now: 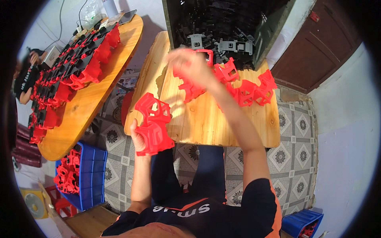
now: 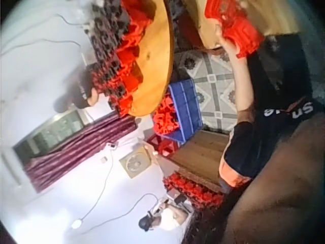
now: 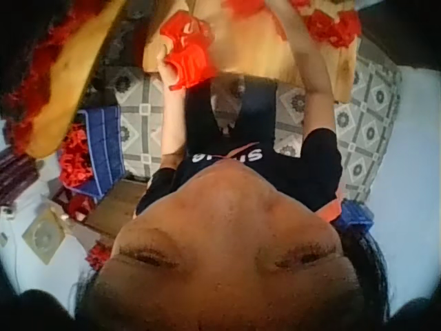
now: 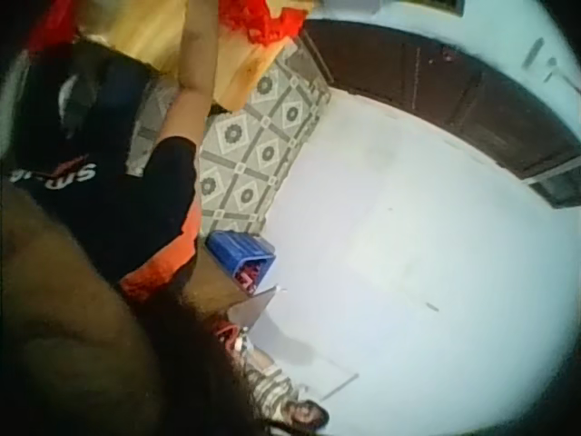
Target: The person assembles black plastic chassis components onto red toy car bodies by hand.
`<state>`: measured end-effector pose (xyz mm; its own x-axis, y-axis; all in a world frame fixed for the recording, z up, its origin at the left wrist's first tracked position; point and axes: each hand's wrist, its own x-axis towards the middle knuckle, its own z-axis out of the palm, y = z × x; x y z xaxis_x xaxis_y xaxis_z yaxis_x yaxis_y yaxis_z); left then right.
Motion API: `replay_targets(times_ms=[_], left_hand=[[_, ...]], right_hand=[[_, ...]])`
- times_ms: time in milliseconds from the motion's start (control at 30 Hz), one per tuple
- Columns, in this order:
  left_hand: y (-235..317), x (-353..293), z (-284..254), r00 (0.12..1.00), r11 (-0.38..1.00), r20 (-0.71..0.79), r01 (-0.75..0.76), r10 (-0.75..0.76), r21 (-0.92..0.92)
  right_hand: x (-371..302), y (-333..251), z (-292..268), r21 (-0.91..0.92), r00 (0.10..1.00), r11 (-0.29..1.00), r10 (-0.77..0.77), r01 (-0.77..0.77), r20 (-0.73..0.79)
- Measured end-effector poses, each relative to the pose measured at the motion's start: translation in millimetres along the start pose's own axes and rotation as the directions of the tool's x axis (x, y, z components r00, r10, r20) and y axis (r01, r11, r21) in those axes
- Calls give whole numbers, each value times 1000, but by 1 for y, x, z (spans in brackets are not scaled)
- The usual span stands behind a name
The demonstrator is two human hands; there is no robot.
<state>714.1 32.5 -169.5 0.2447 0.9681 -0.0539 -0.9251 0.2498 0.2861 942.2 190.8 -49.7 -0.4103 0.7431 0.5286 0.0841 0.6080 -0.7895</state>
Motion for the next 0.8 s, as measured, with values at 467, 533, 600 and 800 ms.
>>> replay_targets(times_ms=[467, 533, 600, 800], left_hand=[[-1, -6, 18, 997, 998, -54, -51, 53, 24], [-3, 0, 28, 992, 990, -28, -117, 119, 73], [-7, 5, 31, 985, 979, -24, -164, 168, 120], [-19, 20, 30, 897, 866, 85, -441, 434, 235]], right_hand=[[101, 103, -106, -927, 910, -262, -249, 267, 332], [90, 69, -120, -938, 894, -331, -383, 103, 233], [75, 41, -129, -968, 892, -247, -447, -49, 69], [-58, -84, -10, -498, 946, 847, 19, -187, -323]])
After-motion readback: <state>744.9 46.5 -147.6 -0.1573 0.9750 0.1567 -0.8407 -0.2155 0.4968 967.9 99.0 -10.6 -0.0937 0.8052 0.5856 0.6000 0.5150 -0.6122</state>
